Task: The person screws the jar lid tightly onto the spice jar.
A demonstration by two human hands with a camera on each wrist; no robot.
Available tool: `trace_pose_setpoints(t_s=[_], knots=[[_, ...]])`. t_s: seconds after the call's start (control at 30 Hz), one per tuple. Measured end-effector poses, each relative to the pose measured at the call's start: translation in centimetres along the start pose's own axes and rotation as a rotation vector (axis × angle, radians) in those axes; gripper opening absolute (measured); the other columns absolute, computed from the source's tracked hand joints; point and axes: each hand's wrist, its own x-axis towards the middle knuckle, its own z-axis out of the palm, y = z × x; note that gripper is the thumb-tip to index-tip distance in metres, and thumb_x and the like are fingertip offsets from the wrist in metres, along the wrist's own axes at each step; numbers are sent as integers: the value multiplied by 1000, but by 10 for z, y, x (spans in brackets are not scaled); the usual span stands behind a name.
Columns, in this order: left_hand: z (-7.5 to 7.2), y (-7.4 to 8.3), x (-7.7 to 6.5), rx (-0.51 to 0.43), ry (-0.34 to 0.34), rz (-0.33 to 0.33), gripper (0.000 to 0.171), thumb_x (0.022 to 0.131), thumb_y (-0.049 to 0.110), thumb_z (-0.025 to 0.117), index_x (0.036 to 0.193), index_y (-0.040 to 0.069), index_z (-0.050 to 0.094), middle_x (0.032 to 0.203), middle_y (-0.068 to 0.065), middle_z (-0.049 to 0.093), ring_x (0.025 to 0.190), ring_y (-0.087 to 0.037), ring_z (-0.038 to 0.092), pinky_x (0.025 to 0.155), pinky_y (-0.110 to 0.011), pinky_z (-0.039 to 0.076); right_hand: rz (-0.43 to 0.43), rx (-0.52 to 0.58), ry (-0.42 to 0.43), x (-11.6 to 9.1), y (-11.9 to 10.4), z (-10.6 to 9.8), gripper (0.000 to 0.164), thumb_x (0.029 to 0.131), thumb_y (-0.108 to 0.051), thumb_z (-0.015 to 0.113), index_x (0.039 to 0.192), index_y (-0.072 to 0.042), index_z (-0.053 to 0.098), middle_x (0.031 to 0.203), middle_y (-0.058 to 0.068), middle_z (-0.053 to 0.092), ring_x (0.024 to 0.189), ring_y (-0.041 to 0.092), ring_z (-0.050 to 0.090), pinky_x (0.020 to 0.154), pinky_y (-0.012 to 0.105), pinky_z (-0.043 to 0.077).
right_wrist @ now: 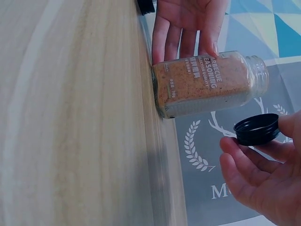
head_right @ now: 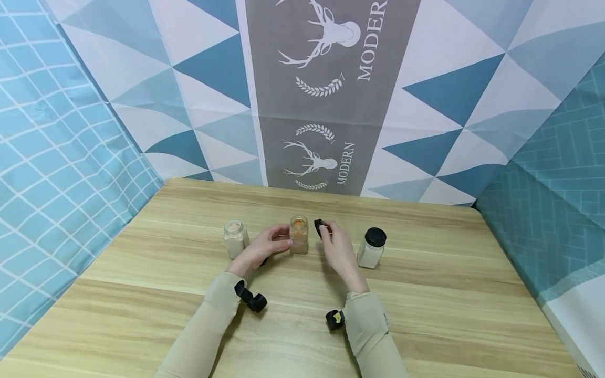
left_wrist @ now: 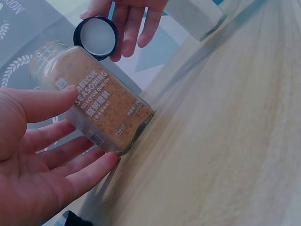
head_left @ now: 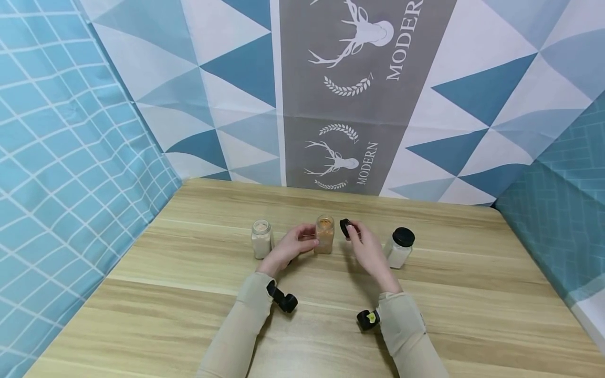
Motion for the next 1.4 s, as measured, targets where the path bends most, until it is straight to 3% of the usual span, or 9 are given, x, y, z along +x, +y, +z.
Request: trace_pose_setpoints(t_s=[0.2,0.37,0.53,0.87,1.3,1.4], knots=[[0,1,0,2,-25,-2,50,87,6,58,132,-4,38,133,-22,43,122,-35,43,97,-38,41,8,17,2,-1,-1,-1,41,99,-29,34,129,-2,44,100,13,65,95,26,60,78,39,47],[0,13,-6,11,-40,-8,51,88,5,57,133,-6,36,134,-24,41,123,-36,42,97,-39,41,-4,43,14,0,-2,-1,41,99,-29,36,130,-4,43,106,13,63,98,25,59,84,40,47],[-2,0,2,-10,-15,-4,51,86,7,60,132,-1,39,133,-19,44,122,-32,44,96,-37,43,-29,112,21,1,-4,0,40,97,-26,43,131,-4,43,120,14,55,106,25,56,91,39,45],[-2,0,4,-25,-17,-7,50,86,6,59,132,-1,39,132,-19,45,120,-32,46,95,-36,44,-95,186,53,2,-6,2,37,93,-15,51,129,-6,46,128,14,51,109,27,55,89,40,47],[-1,-1,2,-22,-15,-10,50,86,7,60,131,-1,40,132,-18,46,121,-31,46,95,-36,44,-161,282,128,1,-9,11,37,84,-8,63,119,0,54,119,17,56,103,29,59,84,31,50],[-1,-2,2,-15,-18,-10,51,86,8,60,131,0,40,132,-18,45,121,-31,46,95,-36,44,-171,292,131,-4,-19,7,35,85,-4,62,118,3,55,118,21,56,103,33,59,85,36,50]])
